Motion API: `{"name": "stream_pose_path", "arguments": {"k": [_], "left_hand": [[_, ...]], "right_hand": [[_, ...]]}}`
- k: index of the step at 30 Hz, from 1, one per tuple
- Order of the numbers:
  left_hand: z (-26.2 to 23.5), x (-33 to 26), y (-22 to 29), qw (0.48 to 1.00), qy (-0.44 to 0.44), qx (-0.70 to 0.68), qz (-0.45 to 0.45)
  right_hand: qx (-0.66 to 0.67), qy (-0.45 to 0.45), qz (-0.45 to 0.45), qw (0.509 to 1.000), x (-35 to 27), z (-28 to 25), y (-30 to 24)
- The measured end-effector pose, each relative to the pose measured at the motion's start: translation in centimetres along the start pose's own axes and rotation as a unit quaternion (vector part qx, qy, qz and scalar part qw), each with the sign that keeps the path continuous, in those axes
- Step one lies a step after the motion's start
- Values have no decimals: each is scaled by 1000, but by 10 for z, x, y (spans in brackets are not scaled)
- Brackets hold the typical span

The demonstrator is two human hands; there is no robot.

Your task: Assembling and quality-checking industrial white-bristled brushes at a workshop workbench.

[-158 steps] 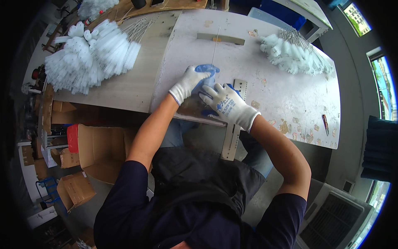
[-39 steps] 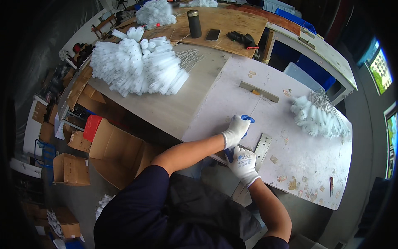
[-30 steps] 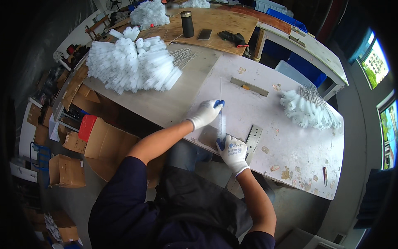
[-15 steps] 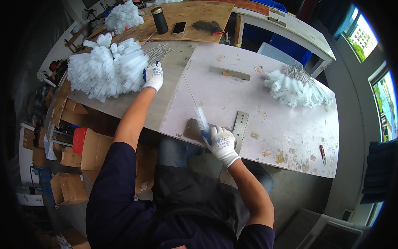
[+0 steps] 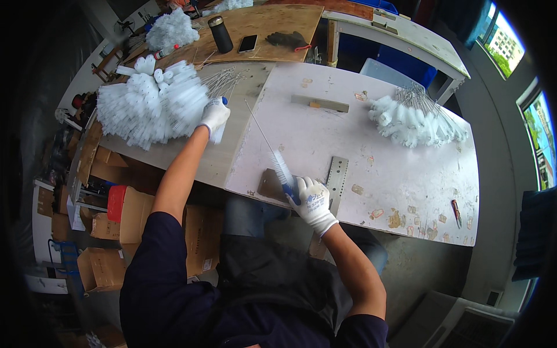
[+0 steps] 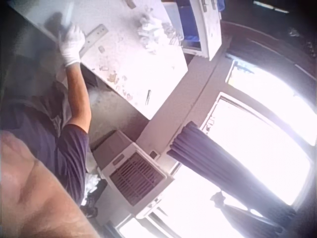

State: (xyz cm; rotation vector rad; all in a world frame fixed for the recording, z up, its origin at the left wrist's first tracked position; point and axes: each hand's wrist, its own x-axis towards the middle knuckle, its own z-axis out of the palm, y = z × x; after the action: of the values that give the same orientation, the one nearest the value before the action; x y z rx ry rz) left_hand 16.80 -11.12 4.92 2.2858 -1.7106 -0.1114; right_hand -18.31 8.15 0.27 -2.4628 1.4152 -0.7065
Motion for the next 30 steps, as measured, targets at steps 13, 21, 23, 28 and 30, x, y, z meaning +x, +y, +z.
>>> {"name": "stream_pose_path", "arguments": {"k": [13,21,23,28,30], "left_hand": [[5,-111,39,777,-218,-584,-86],[65,-143,44,850,-46,-523,-29],[66,-143,43,860,-39,-508,-27],[71,-144,56,876,4,-482,22],[76,-140,56,878,20,-476,47]], "right_hand": [[35,25,18,999,1,5,-3],[235,220,166,932,-1,-25,27],[245,267,183,914,5,-53,54],[367,335,314,809,36,-134,144],[418,340,427,727,27,-138,159]]}}
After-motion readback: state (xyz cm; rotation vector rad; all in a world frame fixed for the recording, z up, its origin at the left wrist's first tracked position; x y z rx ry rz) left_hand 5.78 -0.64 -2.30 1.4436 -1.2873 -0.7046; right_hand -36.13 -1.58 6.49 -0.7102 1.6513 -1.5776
